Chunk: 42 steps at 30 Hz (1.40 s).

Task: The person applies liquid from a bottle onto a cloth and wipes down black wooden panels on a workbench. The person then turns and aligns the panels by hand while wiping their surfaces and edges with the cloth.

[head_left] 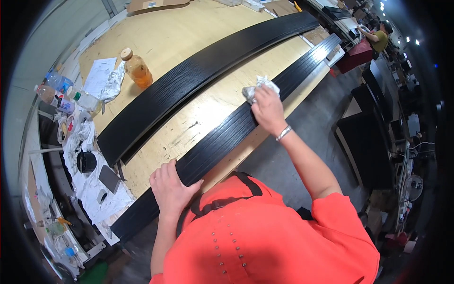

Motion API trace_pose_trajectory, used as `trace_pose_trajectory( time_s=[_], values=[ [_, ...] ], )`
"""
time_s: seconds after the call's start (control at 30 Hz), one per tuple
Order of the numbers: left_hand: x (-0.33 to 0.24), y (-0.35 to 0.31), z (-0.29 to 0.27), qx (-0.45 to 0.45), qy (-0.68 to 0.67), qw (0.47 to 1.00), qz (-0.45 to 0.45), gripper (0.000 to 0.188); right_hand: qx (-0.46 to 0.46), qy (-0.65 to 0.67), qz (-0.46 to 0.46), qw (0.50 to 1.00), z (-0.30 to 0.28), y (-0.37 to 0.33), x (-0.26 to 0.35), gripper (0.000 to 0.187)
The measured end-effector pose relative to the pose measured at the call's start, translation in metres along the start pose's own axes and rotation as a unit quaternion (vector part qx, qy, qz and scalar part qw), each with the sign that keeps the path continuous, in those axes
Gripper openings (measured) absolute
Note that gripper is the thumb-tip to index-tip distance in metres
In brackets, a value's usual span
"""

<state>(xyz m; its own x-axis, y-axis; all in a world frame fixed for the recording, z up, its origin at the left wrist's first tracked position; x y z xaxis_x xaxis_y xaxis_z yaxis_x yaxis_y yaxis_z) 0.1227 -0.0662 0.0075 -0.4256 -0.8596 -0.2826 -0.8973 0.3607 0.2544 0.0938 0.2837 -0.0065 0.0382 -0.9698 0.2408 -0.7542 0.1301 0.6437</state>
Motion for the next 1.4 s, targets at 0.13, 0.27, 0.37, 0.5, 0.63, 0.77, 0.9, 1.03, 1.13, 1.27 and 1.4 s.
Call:
trace_pose_trajectory(
  time_s=[0.13, 0.27, 0.37, 0.5, 0.63, 0.77, 0.9, 1.03, 1.13, 1.27, 1.4],
  values=[
    [0.005, 0.017, 0.003, 0.075, -0.048, 0.996, -0.025, 0.076, 0.003, -0.003, 0.007, 1.0, 0.012, 0.013, -0.003, 0.021],
    [-0.022, 0.063, 0.026, 0.091, -0.24, 0.962, -0.09, 0.056, -0.02, -0.008, 0.002, 1.0, 0.01, 0.009, -0.001, 0.018],
    [-0.044, 0.092, 0.054, 0.069, -0.314, 0.944, -0.081, 0.037, -0.008, -0.008, 0.004, 1.0, 0.015, 0.007, -0.003, 0.019],
    [-0.048, 0.105, 0.075, 0.159, -0.364, 0.892, -0.218, 0.021, 0.01, -0.001, 0.041, 0.999, 0.014, 0.008, -0.004, 0.021],
    [-0.046, 0.107, 0.073, 0.168, -0.501, 0.796, -0.294, 0.022, -0.009, 0.024, 0.025, 0.999, 0.011, 0.009, -0.007, 0.022],
    [-0.053, 0.11, 0.074, 0.16, -0.465, 0.808, -0.325, 0.019, 0.001, 0.044, 0.013, 0.999, 0.011, 0.009, -0.007, 0.024],
    [-0.055, 0.108, 0.072, 0.146, -0.455, 0.811, -0.338, 0.016, 0.01, 0.062, 0.014, 0.998, 0.01, 0.009, -0.008, 0.024],
    [-0.052, 0.107, 0.07, 0.144, -0.459, 0.805, -0.348, 0.017, 0.025, 0.082, 0.01, 0.996, 0.009, 0.009, -0.007, 0.025],
    [-0.051, 0.106, 0.07, 0.151, -0.426, 0.818, -0.355, 0.02, 0.028, 0.089, 0.01, 0.996, 0.011, 0.009, -0.007, 0.025],
    [-0.051, 0.108, 0.068, 0.155, -0.434, 0.815, -0.351, 0.021, 0.029, 0.084, 0.013, 0.996, 0.009, 0.009, -0.009, 0.025],
    [-0.054, 0.107, 0.071, 0.149, -0.435, 0.82, -0.341, 0.022, 0.023, 0.078, 0.017, 0.997, 0.008, 0.009, -0.01, 0.024]
  ],
)
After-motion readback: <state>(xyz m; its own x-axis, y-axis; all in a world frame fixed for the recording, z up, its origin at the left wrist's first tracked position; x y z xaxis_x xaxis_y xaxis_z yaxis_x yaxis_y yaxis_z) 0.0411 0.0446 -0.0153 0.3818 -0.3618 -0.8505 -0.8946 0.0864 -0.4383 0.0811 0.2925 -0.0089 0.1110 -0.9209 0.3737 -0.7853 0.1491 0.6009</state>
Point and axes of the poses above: each hand's wrist, its own y-axis towards the middle knuckle, its own z-axis out of the palm, x = y × z, the point moved 4 cm from there along y, towards the middle knuckle, and after that the axes turned 10 degrees about -x, right-handed, at the moved point
